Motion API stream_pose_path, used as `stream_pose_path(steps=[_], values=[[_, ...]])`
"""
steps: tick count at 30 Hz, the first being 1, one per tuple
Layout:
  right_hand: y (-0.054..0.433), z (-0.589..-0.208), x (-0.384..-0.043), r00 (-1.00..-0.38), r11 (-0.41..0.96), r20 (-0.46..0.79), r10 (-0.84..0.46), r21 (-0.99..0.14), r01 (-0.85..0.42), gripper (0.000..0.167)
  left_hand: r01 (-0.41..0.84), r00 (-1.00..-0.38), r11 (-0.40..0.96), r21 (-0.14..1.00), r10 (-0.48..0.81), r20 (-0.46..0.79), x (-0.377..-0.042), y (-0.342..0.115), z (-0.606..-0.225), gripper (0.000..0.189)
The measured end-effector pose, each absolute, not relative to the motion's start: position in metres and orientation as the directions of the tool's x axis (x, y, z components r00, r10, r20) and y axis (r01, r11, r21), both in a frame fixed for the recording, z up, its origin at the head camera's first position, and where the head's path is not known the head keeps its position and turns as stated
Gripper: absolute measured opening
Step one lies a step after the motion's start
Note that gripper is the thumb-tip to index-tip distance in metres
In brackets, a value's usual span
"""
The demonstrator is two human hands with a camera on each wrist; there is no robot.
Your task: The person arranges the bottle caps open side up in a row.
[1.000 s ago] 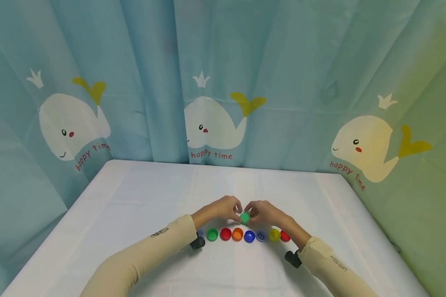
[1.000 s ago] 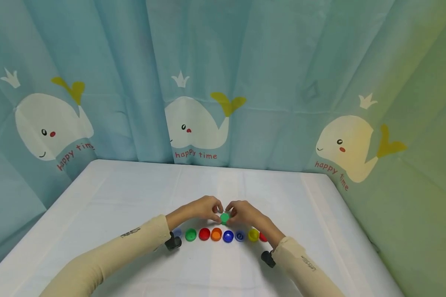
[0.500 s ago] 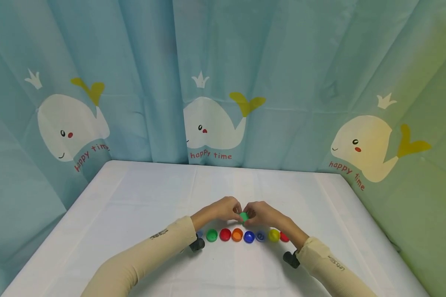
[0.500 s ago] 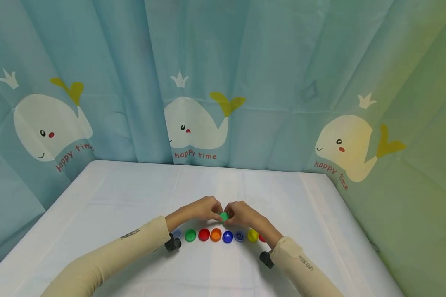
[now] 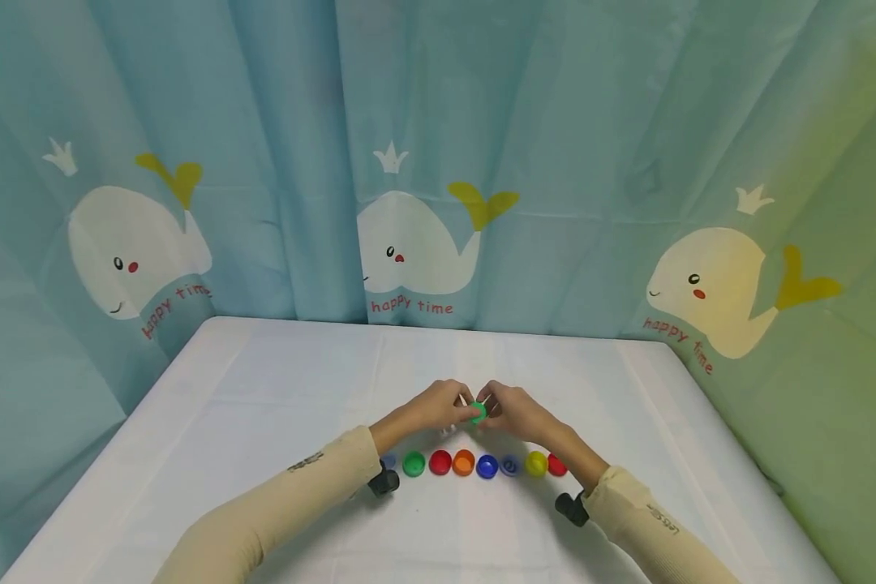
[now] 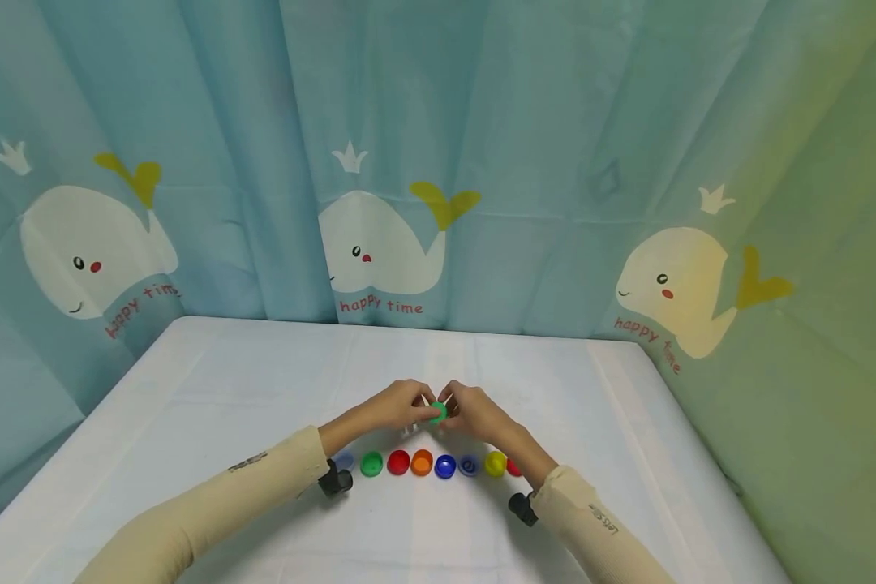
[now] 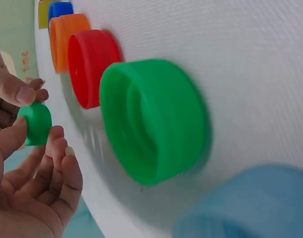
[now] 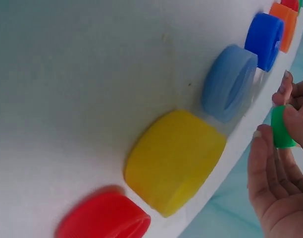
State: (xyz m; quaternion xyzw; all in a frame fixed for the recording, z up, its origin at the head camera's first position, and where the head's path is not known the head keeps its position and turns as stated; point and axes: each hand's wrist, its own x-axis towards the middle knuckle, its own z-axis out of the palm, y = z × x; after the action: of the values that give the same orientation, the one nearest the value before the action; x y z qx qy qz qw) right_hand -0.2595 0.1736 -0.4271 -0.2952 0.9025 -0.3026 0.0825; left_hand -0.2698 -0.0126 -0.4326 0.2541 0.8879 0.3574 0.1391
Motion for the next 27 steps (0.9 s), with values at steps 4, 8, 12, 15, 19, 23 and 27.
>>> stream_pose_path(steps=[4, 8, 12, 15, 19, 23, 27], values=[[0.176, -0.426, -0.258, -0.828, 0.618, 0.056, -0.558, -0.637, -0.460, 0.026, 0.349, -0.844, 0.614, 0.708, 0.535, -0.048, -0.269, -0.015, -0.426, 0.022], [0.180, -0.423, -0.258, -0.842, 0.587, 0.048, -0.537, -0.695, -0.414, 0.018, 0.372, -0.838, 0.570, 0.733, 0.545, 0.001, -0.267, -0.017, -0.421, 0.019], [0.183, -0.420, -0.258, -0.843, 0.540, 0.064, -0.534, -0.742, -0.397, 0.017, 0.408, -0.825, 0.504, 0.762, 0.561, 0.071, -0.266, -0.019, -0.419, 0.017], [0.184, -0.418, -0.256, -0.842, 0.521, 0.106, -0.529, -0.743, -0.421, 0.017, 0.432, -0.822, 0.469, 0.770, 0.555, 0.123, -0.263, -0.020, -0.419, 0.019], [0.184, -0.414, -0.251, -0.836, 0.515, 0.169, -0.523, -0.719, -0.467, 0.015, 0.477, -0.828, 0.459, 0.750, 0.522, 0.207, -0.262, -0.020, -0.419, 0.017], [0.185, -0.408, -0.246, -0.837, 0.520, 0.206, -0.506, -0.702, -0.487, 0.016, 0.528, -0.814, 0.449, 0.721, 0.511, 0.278, -0.261, -0.017, -0.417, 0.014], [0.190, -0.403, -0.243, -0.845, 0.519, 0.235, -0.481, -0.700, -0.490, 0.016, 0.560, -0.794, 0.408, 0.721, 0.514, 0.326, -0.259, -0.014, -0.413, 0.014]])
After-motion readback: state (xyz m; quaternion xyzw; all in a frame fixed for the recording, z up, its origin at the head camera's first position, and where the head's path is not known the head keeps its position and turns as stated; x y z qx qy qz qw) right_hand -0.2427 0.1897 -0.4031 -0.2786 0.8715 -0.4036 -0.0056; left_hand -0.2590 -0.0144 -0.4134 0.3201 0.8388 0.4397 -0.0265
